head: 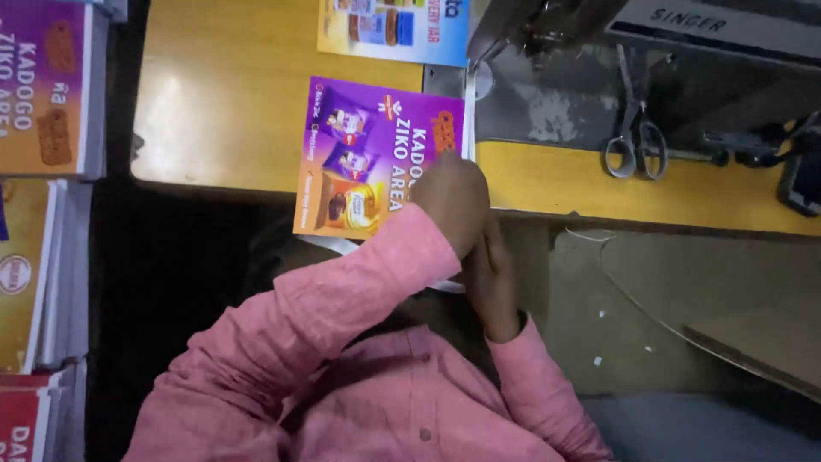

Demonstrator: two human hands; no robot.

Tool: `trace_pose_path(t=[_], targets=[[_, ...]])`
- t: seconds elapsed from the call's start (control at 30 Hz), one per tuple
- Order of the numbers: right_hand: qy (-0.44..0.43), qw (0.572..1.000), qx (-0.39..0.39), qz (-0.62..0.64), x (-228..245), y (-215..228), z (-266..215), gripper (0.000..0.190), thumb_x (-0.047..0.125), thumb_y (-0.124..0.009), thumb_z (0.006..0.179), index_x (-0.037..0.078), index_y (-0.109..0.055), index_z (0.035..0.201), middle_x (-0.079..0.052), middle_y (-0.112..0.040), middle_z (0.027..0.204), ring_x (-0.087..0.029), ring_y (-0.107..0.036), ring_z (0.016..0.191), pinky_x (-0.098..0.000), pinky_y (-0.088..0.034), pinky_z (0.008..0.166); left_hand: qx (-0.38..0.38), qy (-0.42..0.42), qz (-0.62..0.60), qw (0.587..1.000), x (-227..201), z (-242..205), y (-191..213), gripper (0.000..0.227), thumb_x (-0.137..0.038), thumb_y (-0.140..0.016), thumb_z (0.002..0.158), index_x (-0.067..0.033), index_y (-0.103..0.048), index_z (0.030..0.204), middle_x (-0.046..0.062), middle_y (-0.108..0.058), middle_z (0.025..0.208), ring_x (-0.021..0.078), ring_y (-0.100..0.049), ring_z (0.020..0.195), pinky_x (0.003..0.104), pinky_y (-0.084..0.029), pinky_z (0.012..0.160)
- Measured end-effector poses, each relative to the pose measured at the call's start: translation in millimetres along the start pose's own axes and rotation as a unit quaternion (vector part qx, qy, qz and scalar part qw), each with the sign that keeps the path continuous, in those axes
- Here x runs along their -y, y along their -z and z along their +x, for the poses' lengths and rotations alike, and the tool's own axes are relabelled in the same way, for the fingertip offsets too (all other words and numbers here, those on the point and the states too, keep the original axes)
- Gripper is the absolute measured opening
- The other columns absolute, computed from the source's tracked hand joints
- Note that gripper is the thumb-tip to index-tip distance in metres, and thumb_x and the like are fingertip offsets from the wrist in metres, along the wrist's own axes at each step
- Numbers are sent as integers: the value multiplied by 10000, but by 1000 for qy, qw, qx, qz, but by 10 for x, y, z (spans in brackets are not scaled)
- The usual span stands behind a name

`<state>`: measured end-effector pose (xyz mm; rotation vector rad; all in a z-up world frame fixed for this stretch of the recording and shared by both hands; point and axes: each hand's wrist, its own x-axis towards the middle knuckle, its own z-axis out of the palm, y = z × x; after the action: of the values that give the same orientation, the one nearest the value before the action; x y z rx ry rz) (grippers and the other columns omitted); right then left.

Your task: The person aligns various printed paper sheets, including product packaging designs, along a white strip of material on a sewing machine table. They feed the paper and strip under the sewing machine needle to stitch them together, repeating this process for multiple sheets.

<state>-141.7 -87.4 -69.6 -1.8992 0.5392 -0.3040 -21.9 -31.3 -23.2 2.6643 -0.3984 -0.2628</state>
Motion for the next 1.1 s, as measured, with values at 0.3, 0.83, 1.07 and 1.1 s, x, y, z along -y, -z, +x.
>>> trace_pose_path(t=[0.3,0.83,1.07,1.1], targets=[[-113,952,36,282,250,-86,68,514,126,-393,1120,135,-478,1627,-58,-584,667,-181,-546,525,-315,-434,536,-27,-110,41,993,259,362,350,262,-315,-871,821,-73,-865,923,117,-714,912,329,-762,825,520,-650,637],[-41,997,72,-8,488,-51,-71,552,261,-371,1143,226,-412,1692,-78,-586,601,-215,-590,588,-323,-489,659,-193,-441,-16,876,1020,876,204,384,-455,-777,947,-137,-645,1117,69,-581,1169,330,-594,1227,468,-470,987],[-65,980,88,-163,973,44,-49,568,309,-405,1121,404,-396,1681,-284,-803,942,-513,-766,876,-584,-579,771,-109,-405,-30,907,917,745,463,584,-395,-784,1017,-70,-588,1460,159,-589,1326,395,-596,1322,537,-443,1136],[-66,980,89,-164,1030,47,-61,568,309,-405,1121,404,-396,1681,-284,-803,942,-513,-766,876,-584,-579,771,-108,-404,-31,908,902,728,507,584,-395,-784,1017,-70,-588,1460,159,-589,1326,395,-596,1322,537,-443,1136]])
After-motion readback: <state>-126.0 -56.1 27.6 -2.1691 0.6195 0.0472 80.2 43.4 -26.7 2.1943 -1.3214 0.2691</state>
